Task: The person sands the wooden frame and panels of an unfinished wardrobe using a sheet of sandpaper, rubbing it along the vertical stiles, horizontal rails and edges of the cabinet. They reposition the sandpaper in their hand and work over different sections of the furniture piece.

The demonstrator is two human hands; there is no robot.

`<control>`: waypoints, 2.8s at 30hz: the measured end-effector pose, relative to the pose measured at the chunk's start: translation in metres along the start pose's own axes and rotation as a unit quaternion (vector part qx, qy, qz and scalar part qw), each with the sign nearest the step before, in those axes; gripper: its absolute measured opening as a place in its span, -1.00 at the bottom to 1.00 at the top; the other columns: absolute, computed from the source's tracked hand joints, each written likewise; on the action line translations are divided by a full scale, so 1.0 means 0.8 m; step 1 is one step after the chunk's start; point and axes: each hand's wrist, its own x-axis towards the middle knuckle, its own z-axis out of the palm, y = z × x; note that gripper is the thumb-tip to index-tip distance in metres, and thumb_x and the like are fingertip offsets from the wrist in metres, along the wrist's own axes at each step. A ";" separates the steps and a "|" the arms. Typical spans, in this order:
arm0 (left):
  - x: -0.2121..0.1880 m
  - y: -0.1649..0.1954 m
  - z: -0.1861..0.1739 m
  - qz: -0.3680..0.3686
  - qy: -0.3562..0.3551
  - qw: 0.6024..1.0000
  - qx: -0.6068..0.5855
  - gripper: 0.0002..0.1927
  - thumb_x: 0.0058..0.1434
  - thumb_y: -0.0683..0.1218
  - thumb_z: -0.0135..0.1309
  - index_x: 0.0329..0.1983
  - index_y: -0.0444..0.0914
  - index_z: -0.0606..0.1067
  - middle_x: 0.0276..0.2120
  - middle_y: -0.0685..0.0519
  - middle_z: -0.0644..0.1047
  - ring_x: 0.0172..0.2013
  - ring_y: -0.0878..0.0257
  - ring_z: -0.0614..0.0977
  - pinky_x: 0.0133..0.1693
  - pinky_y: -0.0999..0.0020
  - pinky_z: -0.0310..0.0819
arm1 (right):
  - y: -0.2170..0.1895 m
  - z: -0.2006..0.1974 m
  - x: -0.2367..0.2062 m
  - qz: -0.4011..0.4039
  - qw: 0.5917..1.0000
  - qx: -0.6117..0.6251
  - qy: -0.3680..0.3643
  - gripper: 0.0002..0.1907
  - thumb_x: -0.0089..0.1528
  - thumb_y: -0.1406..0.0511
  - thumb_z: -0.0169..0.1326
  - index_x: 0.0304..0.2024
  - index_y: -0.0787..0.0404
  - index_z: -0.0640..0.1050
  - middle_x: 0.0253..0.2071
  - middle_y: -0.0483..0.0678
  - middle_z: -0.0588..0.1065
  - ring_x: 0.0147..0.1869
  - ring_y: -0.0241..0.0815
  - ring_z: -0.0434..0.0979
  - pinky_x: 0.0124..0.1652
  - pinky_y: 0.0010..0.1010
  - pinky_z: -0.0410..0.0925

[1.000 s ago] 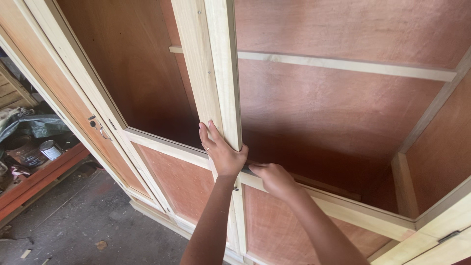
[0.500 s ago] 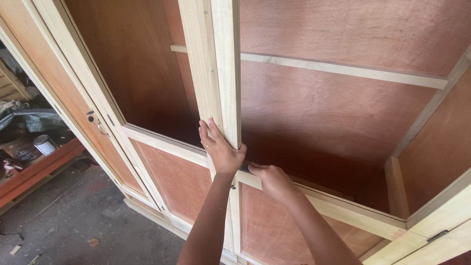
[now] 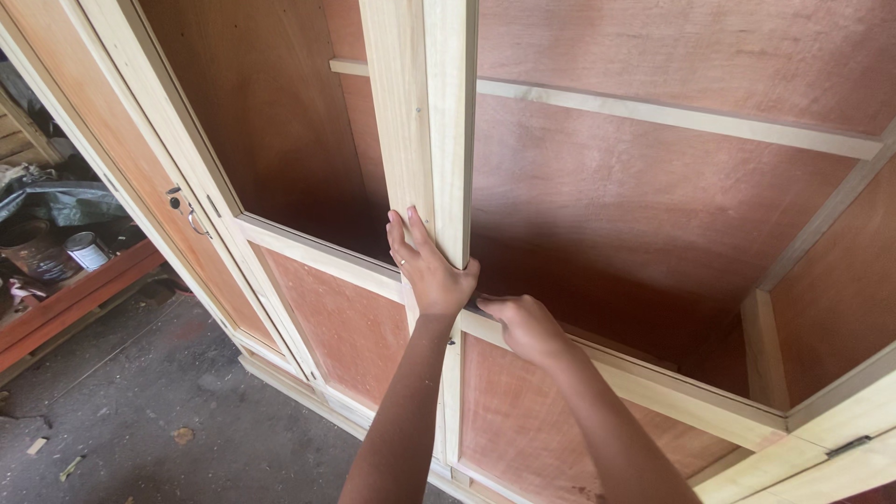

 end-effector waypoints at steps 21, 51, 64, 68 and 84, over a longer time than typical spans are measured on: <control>-0.015 -0.020 0.017 0.012 -0.007 1.000 -0.001 0.32 -0.14 -0.14 0.42 0.53 -0.31 -0.21 0.45 -0.44 -0.20 0.43 -0.42 -0.05 0.37 -0.32 -0.07 | 0.069 -0.050 -0.133 0.280 0.953 -0.028 -0.113 -0.39 0.28 0.52 -0.02 0.29 -0.15 0.50 0.23 -0.26 0.50 -0.51 -0.11 0.63 -0.53 -0.44 0.51; -0.097 0.092 0.050 0.211 -0.191 0.954 -0.098 -0.40 0.23 -0.13 0.02 0.39 -0.09 0.35 0.41 0.00 0.31 0.52 0.04 0.22 0.52 -0.19 -0.03 | 0.100 -0.159 -0.305 0.189 0.980 0.019 0.062 -0.57 0.19 0.49 0.10 0.10 0.11 0.61 0.14 -0.09 0.60 0.17 -0.12 0.65 0.09 -0.38 0.43; -0.101 0.109 0.096 -0.060 -0.660 0.732 0.159 -0.48 0.28 0.05 -0.24 0.28 0.14 0.47 0.30 0.24 0.46 0.31 0.19 0.45 0.31 0.15 0.29 | 0.052 -0.111 -0.240 0.135 0.986 -0.019 0.092 -0.57 0.15 0.58 0.05 0.01 0.17 0.65 0.03 0.01 0.61 -0.05 -0.03 0.69 -0.01 -0.31 0.51; -0.107 0.109 0.098 -0.078 -0.668 0.719 0.176 -0.45 0.27 0.00 -0.26 0.30 0.18 0.47 0.34 0.30 0.45 0.35 0.23 0.42 0.35 0.17 0.27 | 0.055 -0.147 -0.286 0.151 0.983 -0.031 0.096 -0.52 0.13 0.60 0.01 0.05 0.16 0.64 0.05 -0.01 0.62 -0.03 -0.05 0.70 -0.02 -0.32 0.53; -0.109 0.102 0.101 -0.068 -0.654 0.740 0.145 -0.45 0.24 0.00 -0.21 0.28 0.22 0.47 0.31 0.31 0.44 0.32 0.23 0.43 0.33 0.18 0.26 | 0.031 -0.148 -0.264 0.286 0.958 -0.025 0.014 -0.46 0.29 0.55 -0.07 0.16 -0.08 0.63 -0.28 -0.07 0.70 -0.58 -0.30 0.51 -0.53 -0.46 0.42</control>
